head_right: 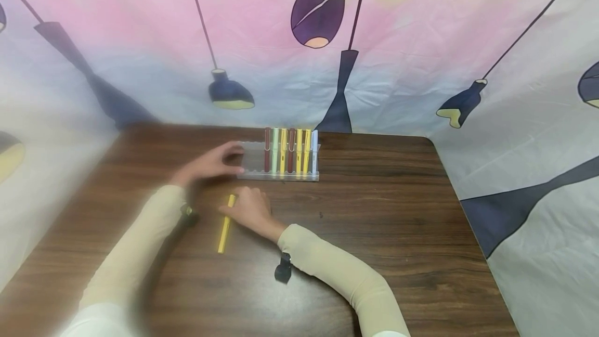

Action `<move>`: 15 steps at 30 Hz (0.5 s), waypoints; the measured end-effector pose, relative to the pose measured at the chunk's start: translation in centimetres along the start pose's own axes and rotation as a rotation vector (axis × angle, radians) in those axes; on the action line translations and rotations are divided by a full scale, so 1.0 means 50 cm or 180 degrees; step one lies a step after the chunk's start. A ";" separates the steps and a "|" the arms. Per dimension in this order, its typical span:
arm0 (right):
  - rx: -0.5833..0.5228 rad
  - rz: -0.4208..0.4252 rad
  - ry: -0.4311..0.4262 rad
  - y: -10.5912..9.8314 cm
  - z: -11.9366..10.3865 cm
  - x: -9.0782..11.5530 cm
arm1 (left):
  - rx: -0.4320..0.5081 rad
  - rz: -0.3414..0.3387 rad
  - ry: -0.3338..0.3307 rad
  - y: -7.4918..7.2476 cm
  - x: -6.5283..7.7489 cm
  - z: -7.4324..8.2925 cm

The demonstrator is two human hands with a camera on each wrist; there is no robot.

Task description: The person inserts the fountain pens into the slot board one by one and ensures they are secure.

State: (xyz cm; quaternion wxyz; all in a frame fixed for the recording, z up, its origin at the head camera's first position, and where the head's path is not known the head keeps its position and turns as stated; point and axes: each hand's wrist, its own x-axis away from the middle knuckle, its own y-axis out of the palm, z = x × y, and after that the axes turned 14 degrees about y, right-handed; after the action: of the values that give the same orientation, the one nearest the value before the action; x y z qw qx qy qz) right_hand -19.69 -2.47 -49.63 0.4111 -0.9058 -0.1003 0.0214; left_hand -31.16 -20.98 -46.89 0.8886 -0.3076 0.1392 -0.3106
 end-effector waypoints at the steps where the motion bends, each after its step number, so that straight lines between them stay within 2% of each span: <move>1: 0.0005 -0.0003 -0.0001 -0.001 -0.001 0.000 | 0.0003 0.0000 -0.0002 0.000 0.000 0.000; 15: -0.0025 0.0005 0.0044 -0.007 -0.006 0.007 | 0.0059 0.0019 -0.0008 0.001 0.001 0.006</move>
State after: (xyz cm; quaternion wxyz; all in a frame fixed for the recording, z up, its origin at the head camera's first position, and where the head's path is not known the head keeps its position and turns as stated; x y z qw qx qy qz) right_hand -19.38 -2.40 -49.14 0.4081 -0.9077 -0.0968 0.0151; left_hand -30.96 -20.86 -46.68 0.8925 -0.2993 0.1360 -0.3088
